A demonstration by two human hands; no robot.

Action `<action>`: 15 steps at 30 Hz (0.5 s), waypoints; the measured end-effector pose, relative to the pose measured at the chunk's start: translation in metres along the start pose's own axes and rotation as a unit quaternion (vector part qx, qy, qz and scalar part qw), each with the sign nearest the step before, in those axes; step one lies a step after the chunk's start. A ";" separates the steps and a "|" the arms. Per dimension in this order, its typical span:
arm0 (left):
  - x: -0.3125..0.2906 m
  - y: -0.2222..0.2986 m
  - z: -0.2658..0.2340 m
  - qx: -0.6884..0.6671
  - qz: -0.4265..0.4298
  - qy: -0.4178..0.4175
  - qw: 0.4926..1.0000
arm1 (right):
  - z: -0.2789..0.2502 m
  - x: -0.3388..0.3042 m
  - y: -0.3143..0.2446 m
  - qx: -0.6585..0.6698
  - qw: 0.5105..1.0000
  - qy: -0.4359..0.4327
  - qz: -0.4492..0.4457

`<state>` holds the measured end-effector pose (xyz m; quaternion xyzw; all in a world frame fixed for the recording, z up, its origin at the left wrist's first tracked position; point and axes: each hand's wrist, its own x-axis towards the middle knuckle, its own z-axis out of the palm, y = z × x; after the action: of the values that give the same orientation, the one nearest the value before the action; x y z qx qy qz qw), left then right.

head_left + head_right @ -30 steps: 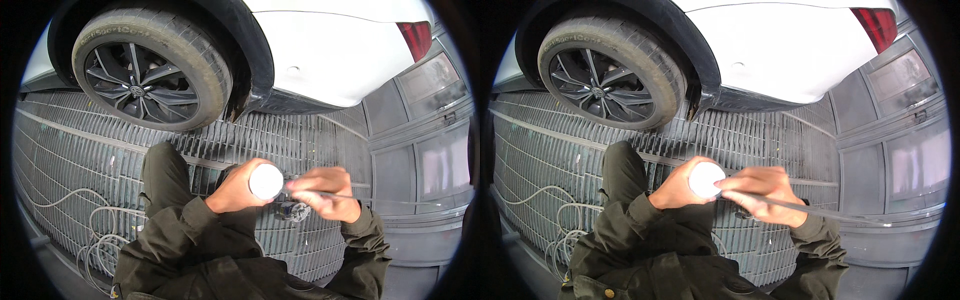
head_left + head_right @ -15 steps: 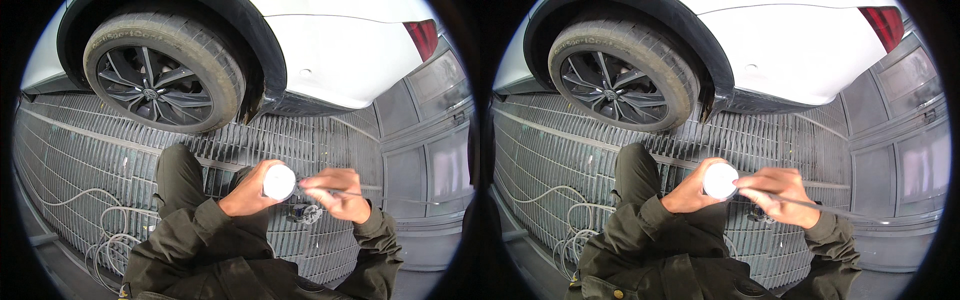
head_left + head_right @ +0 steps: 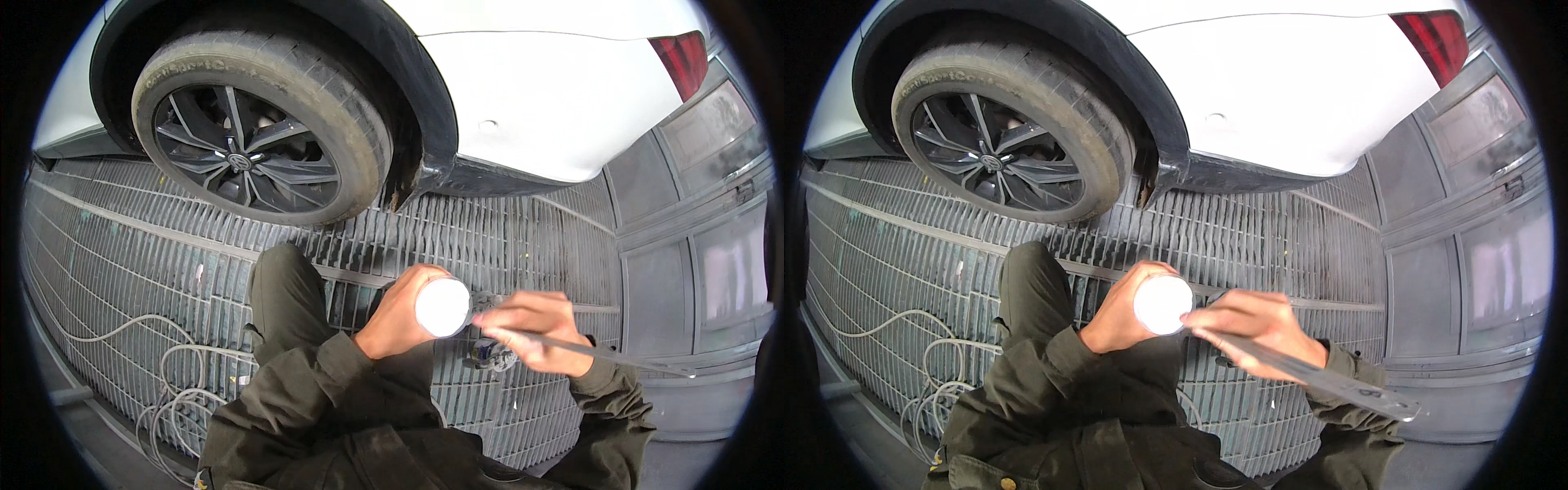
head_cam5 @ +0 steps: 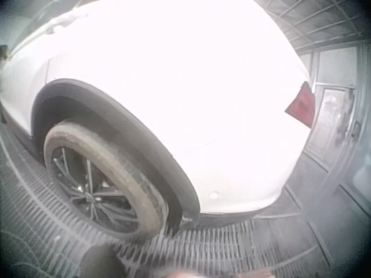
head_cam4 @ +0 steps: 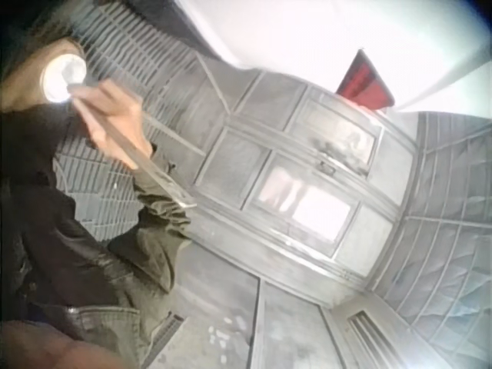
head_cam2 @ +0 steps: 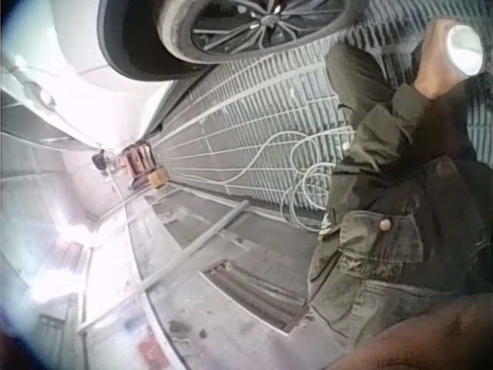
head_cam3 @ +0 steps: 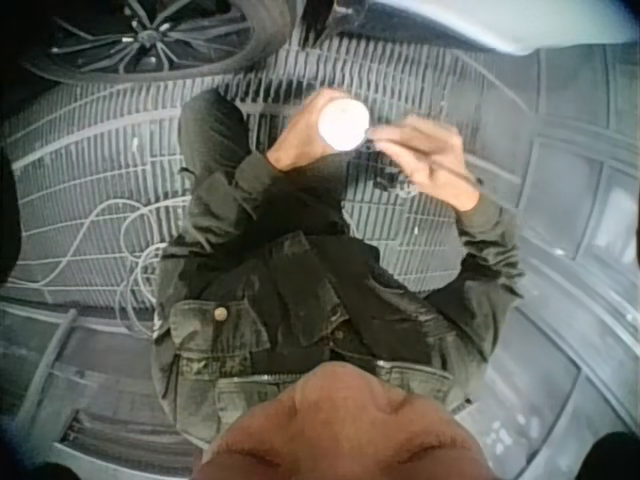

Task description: The person applies a white filler to the rear bumper of a white car using a metal spreader. They repeatedly dip the spreader into a small container and smooth the filler along the bumper surface.

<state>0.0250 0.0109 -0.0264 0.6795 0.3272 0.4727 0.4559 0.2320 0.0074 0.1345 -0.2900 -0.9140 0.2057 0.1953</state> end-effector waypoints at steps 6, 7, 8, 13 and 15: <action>-0.004 0.002 0.007 0.021 -0.062 0.035 0.997 | 0.006 0.001 -0.002 0.003 0.996 0.089 0.019; -0.004 0.002 0.008 0.030 -0.070 0.050 0.996 | 0.007 0.001 -0.005 0.021 0.996 0.067 0.061; -0.005 0.002 0.009 0.038 -0.076 0.068 0.994 | 0.007 0.001 -0.007 0.048 0.994 0.055 0.077; -0.009 0.001 0.011 0.021 -0.014 -0.015 1.000 | -0.015 0.010 0.000 0.107 0.991 0.026 0.080; -0.010 0.001 0.007 0.027 0.032 -0.078 0.996 | -0.026 0.015 0.008 0.108 0.993 -0.046 0.010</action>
<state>0.0277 -0.0008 -0.0298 0.7363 0.2813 0.4237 0.4463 0.2363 0.0292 0.1558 -0.2666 -0.8916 0.3183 0.1808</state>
